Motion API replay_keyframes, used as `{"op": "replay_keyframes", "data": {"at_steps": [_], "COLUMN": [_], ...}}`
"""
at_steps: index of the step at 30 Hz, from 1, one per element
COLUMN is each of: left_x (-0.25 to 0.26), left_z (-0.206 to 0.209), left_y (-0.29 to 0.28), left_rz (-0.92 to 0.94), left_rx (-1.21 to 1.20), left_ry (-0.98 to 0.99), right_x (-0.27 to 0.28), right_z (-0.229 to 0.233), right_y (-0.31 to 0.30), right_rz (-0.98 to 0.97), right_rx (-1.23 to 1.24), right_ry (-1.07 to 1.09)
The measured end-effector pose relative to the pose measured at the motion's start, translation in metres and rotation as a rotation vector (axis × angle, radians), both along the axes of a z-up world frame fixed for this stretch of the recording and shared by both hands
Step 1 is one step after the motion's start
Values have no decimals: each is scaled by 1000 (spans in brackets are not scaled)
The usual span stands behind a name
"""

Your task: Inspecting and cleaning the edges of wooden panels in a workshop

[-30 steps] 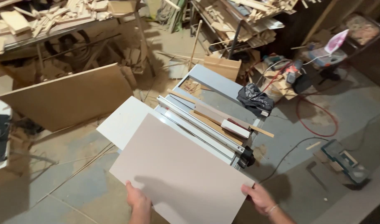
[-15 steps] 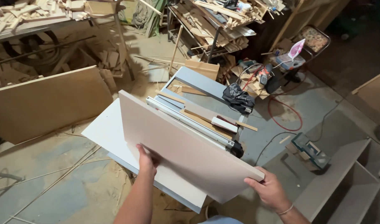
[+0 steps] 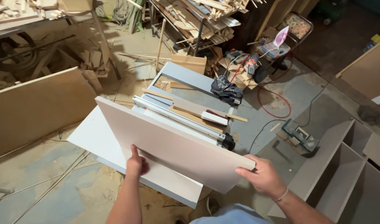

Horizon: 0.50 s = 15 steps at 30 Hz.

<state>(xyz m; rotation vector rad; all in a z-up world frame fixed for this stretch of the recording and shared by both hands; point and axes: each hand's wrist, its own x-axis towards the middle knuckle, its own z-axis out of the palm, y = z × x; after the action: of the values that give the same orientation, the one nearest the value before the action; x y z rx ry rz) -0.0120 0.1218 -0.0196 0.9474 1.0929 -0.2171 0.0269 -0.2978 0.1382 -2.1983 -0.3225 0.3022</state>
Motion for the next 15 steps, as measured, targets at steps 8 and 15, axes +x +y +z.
{"op": "replay_keyframes", "data": {"at_steps": [8, 15], "left_x": [-1, 46], "left_z": [135, 204], "left_y": [-65, -127], "left_rz": [234, -554], "left_rx": [1522, 1317], "left_ry": [-742, -371], "right_x": [24, 47], "right_z": [-52, -19], "right_y": [-25, -16], "right_rz": [180, 667], "right_rx": [-50, 120], "right_ry": [-169, -521]}}
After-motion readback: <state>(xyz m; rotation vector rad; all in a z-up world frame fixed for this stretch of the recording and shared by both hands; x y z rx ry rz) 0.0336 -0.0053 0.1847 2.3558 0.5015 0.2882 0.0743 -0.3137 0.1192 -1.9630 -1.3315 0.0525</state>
